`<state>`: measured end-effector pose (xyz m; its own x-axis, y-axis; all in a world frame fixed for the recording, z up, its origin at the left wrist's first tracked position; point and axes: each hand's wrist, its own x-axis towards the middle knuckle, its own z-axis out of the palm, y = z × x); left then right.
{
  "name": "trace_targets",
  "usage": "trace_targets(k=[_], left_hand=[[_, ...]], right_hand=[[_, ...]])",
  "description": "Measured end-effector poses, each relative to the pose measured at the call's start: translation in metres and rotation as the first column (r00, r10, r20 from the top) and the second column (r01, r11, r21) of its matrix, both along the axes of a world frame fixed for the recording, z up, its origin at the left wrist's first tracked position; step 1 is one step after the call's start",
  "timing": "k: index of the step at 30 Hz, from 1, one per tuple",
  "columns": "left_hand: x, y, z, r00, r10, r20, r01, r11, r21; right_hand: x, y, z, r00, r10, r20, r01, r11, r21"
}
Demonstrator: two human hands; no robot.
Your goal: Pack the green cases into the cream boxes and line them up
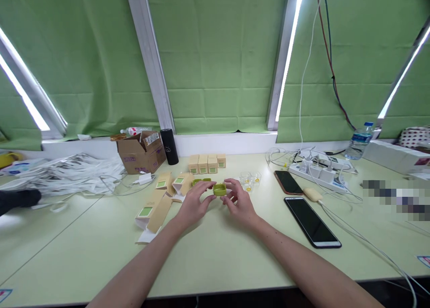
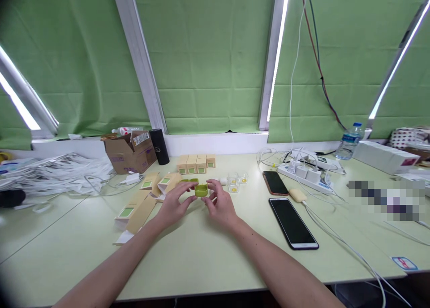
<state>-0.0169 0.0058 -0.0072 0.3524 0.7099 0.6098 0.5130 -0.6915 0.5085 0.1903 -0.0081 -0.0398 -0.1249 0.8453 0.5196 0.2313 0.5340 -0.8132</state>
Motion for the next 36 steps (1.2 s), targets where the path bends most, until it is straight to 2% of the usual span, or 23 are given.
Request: trace_targets(k=[4, 8, 14, 20, 24, 27, 30, 33, 36], left_hand=[[0.005, 0.002, 0.005, 0.989, 0.081, 0.12, -0.054, 0.975, -0.215], [0.009, 0.002, 0.01, 0.973, 0.096, 0.21, -0.022, 0.943, -0.333], [0.014, 0.0, 0.01, 0.98, 0.057, 0.192, 0.027, 0.912, -0.409], [0.019, -0.003, 0.01, 0.975, 0.015, 0.223, 0.082, 0.904, -0.419], [0.019, -0.005, 0.009, 0.976, -0.036, 0.216, 0.128, 0.895, -0.427], [0.015, -0.004, 0.005, 0.993, -0.009, 0.114, 0.047, 0.942, -0.334], [0.008, -0.005, 0.003, 0.999, 0.046, 0.012, -0.045, 0.996, -0.078], [0.004, -0.008, 0.005, 0.994, -0.02, -0.109, 0.033, 0.992, 0.123], [0.006, -0.011, 0.007, 0.981, -0.092, -0.172, 0.115, 0.984, 0.133]], right_hand=[[-0.001, -0.003, 0.003, 0.999, -0.012, 0.048, 0.012, 1.0, 0.006], [-0.002, -0.004, 0.005, 0.997, -0.008, 0.081, 0.005, 0.999, 0.042], [-0.002, -0.003, 0.008, 0.998, -0.051, 0.025, 0.05, 0.998, 0.028], [-0.003, -0.005, 0.012, 0.998, -0.049, -0.051, 0.049, 0.999, -0.002], [-0.003, -0.004, 0.01, 0.986, 0.009, -0.166, -0.019, 0.998, -0.059], [-0.002, -0.001, 0.008, 0.953, 0.094, -0.29, -0.128, 0.987, -0.101], [0.0, 0.001, 0.007, 0.939, 0.103, -0.327, -0.147, 0.983, -0.113], [0.0, 0.0, 0.008, 0.967, 0.046, -0.25, -0.078, 0.99, -0.12], [-0.001, -0.002, 0.01, 0.987, 0.015, -0.162, -0.032, 0.994, -0.103]])
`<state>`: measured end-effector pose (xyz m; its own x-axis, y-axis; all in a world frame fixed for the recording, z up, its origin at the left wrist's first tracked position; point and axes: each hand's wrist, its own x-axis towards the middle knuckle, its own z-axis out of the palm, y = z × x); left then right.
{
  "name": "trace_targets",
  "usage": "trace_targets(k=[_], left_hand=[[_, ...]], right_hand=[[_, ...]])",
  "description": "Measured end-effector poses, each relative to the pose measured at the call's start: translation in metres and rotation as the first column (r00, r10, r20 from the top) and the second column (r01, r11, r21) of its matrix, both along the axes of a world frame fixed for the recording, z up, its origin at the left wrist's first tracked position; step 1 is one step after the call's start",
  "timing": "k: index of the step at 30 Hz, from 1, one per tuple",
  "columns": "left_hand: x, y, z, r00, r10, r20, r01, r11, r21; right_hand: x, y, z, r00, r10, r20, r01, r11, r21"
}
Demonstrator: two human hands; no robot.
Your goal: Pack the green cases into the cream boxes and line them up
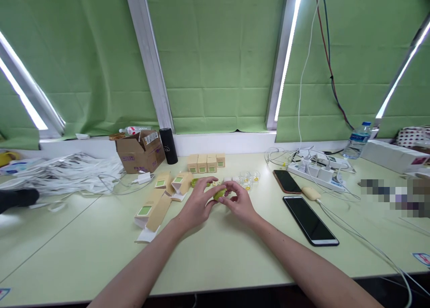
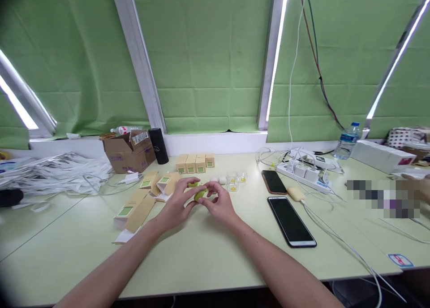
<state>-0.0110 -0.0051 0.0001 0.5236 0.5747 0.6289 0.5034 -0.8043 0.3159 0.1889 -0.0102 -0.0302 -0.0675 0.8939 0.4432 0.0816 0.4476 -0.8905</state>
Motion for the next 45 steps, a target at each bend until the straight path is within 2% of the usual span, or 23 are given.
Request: trace_targets(k=[2, 4, 7, 10, 12, 19, 23, 28, 33, 37, 45], left_hand=[[0.001, 0.001, 0.0, 0.998, -0.007, 0.058, 0.012, 0.996, -0.087], [0.001, 0.005, -0.001, 0.984, 0.037, 0.174, 0.0, 0.978, -0.209], [-0.003, 0.015, -0.003, 0.932, 0.119, 0.342, 0.025, 0.921, -0.389], [-0.007, 0.024, -0.004, 0.885, 0.168, 0.433, 0.077, 0.866, -0.494], [-0.008, 0.027, -0.003, 0.858, 0.191, 0.478, 0.102, 0.848, -0.521], [-0.009, 0.026, 0.0, 0.787, 0.222, 0.575, 0.159, 0.828, -0.537], [-0.011, 0.026, 0.0, 0.759, 0.227, 0.611, 0.173, 0.834, -0.524], [-0.011, 0.028, -0.001, 0.743, 0.201, 0.638, 0.214, 0.832, -0.511], [-0.011, 0.028, -0.001, 0.742, 0.217, 0.635, 0.179, 0.848, -0.5], [-0.011, 0.029, -0.002, 0.724, 0.235, 0.648, 0.167, 0.852, -0.496], [-0.013, 0.031, -0.003, 0.723, 0.267, 0.637, 0.128, 0.854, -0.504]], right_hand=[[0.0, -0.001, 0.0, 1.0, -0.005, 0.024, 0.005, 1.0, 0.021], [0.003, -0.001, 0.0, 0.998, -0.037, 0.056, 0.034, 0.998, 0.057], [0.007, 0.001, -0.003, 0.955, -0.184, 0.231, 0.138, 0.97, 0.201], [0.008, 0.005, -0.005, 0.827, -0.329, 0.455, 0.17, 0.919, 0.355], [0.006, 0.009, -0.006, 0.731, -0.37, 0.573, 0.155, 0.908, 0.389], [-0.012, 0.033, 0.005, 0.412, -0.367, 0.834, 0.053, 0.923, 0.38], [-0.029, 0.048, 0.01, 0.31, -0.361, 0.879, 0.055, 0.93, 0.362], [-0.038, 0.053, 0.002, 0.283, -0.384, 0.879, 0.063, 0.922, 0.382], [-0.023, 0.044, -0.004, 0.323, -0.41, 0.853, 0.019, 0.904, 0.427], [-0.016, 0.044, -0.004, 0.321, -0.418, 0.85, 0.003, 0.898, 0.44], [-0.037, 0.057, -0.005, 0.311, -0.397, 0.864, 0.029, 0.912, 0.408]])
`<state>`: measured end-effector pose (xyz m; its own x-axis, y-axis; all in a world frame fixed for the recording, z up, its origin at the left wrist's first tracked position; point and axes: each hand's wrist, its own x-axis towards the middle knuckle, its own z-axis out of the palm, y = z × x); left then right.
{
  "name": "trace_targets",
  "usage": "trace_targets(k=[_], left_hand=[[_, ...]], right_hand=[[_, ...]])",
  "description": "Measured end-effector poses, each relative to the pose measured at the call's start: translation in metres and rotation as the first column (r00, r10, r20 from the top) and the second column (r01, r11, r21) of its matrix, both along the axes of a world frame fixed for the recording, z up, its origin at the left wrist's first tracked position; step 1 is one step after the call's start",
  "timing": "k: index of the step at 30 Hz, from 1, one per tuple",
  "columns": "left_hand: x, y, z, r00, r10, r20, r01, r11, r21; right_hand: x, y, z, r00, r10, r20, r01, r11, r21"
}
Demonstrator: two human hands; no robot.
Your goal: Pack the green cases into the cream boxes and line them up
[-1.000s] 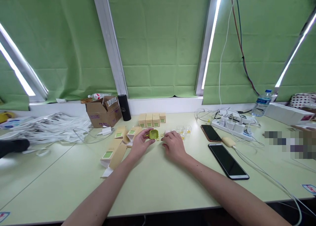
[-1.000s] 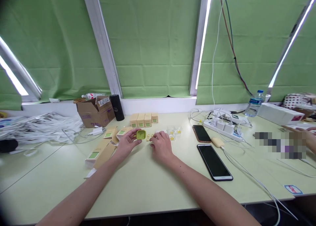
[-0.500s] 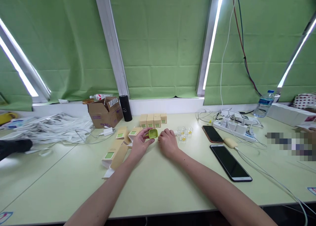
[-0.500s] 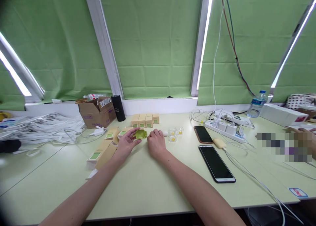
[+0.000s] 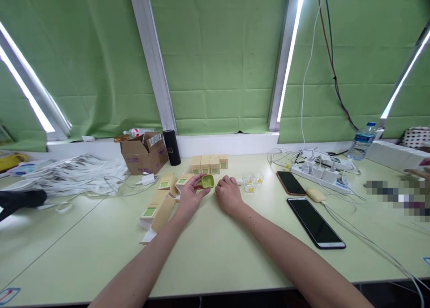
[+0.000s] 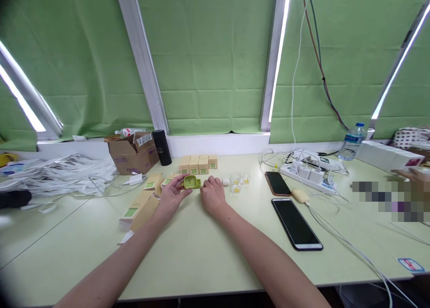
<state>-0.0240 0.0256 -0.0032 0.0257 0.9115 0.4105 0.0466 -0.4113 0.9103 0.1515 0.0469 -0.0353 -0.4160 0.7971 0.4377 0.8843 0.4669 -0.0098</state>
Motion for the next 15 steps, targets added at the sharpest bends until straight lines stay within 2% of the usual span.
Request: trace_targets(k=[3, 5, 8, 10, 12, 14, 15], left_hand=[[0.0, -0.002, 0.0, 1.0, -0.011, 0.002, 0.011, 1.0, -0.004], [0.001, -0.003, 0.0, 1.0, -0.014, -0.003, 0.014, 1.0, -0.008], [0.002, -0.003, 0.0, 1.0, -0.019, -0.012, 0.019, 1.0, -0.01], [0.003, -0.003, -0.001, 1.0, -0.022, -0.019, 0.021, 1.0, 0.0], [0.003, -0.003, -0.001, 0.999, -0.011, -0.041, 0.011, 1.0, 0.011], [0.004, -0.003, -0.002, 0.997, 0.009, -0.075, -0.007, 1.0, 0.022], [0.005, -0.004, -0.002, 0.996, 0.018, -0.092, -0.016, 1.0, 0.027]], right_hand=[[0.004, -0.008, 0.003, 0.997, 0.021, -0.079, -0.022, 1.0, -0.007], [0.009, -0.016, 0.007, 0.979, 0.013, -0.205, -0.027, 0.997, -0.068], [0.019, -0.028, 0.008, 0.88, 0.021, -0.475, -0.118, 0.978, -0.174], [0.025, -0.034, 0.006, 0.725, 0.051, -0.687, -0.266, 0.941, -0.211], [0.029, -0.038, 0.003, 0.479, 0.021, -0.877, -0.423, 0.882, -0.21], [0.033, -0.041, 0.002, 0.25, -0.057, -0.967, -0.541, 0.819, -0.188], [0.034, -0.043, 0.003, 0.17, -0.092, -0.981, -0.577, 0.798, -0.175]])
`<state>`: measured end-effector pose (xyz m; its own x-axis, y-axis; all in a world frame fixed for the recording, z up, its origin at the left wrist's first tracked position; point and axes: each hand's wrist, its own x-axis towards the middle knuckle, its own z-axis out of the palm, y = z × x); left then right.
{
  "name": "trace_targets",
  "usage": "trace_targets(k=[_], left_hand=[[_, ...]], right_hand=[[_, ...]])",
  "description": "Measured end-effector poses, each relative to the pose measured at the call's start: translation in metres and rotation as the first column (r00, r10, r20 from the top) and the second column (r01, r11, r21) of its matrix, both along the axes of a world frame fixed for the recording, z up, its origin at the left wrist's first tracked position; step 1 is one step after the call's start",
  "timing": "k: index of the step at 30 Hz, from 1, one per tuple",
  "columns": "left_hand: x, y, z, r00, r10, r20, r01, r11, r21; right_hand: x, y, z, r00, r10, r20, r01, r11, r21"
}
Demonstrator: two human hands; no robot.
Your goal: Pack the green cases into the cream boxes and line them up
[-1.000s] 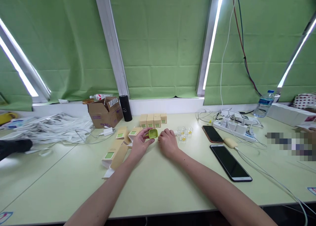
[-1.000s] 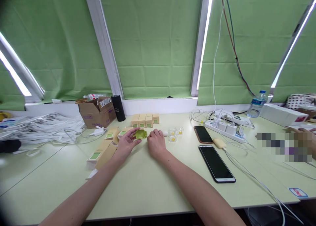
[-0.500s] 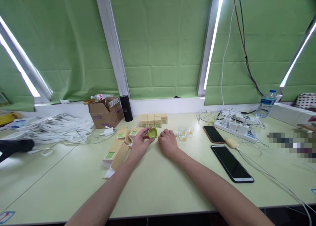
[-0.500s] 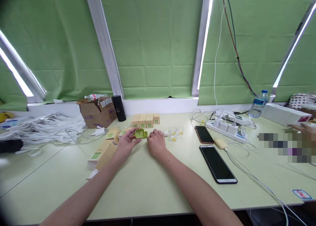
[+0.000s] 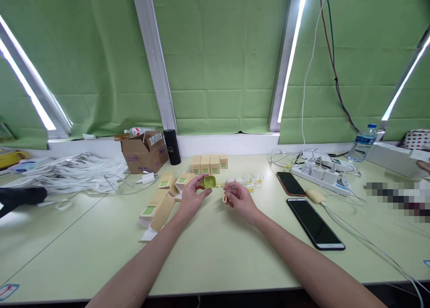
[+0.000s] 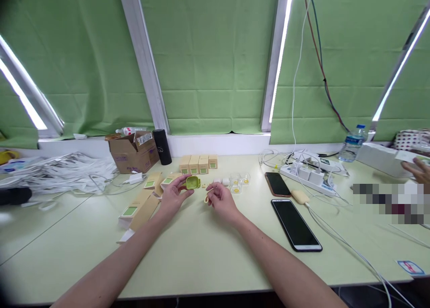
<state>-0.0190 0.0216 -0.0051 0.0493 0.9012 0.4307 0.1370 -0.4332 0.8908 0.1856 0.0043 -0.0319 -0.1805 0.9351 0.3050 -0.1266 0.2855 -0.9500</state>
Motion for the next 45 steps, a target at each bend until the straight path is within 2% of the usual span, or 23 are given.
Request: trace_targets(k=[3, 6, 16, 28, 36, 45], left_hand=[[0.002, -0.002, 0.0, 0.999, 0.012, -0.038, -0.012, 1.0, 0.009], [0.003, -0.004, 0.0, 0.997, 0.016, -0.069, -0.016, 1.0, 0.011], [0.007, -0.009, -0.001, 0.992, -0.004, -0.128, 0.008, 0.999, 0.035], [0.009, -0.014, -0.001, 0.984, 0.014, -0.18, -0.012, 1.0, 0.013], [0.01, -0.015, -0.002, 0.978, 0.019, -0.207, -0.012, 0.999, 0.034], [0.011, -0.016, -0.004, 0.97, 0.002, -0.244, 0.022, 0.995, 0.098]], right_hand=[[0.002, -0.004, 0.008, 0.989, -0.002, -0.151, -0.004, 0.999, -0.04], [0.002, -0.008, 0.017, 0.98, -0.036, -0.197, 0.033, 0.999, -0.019], [-0.001, -0.013, 0.017, 0.973, -0.094, -0.211, 0.104, 0.994, 0.037], [0.002, -0.015, 0.023, 0.966, -0.137, -0.219, 0.122, 0.989, -0.082], [-0.001, -0.016, 0.023, 0.962, -0.131, -0.238, 0.149, 0.987, 0.058], [0.0, -0.023, 0.02, 0.972, -0.231, -0.042, 0.235, 0.948, 0.216]])
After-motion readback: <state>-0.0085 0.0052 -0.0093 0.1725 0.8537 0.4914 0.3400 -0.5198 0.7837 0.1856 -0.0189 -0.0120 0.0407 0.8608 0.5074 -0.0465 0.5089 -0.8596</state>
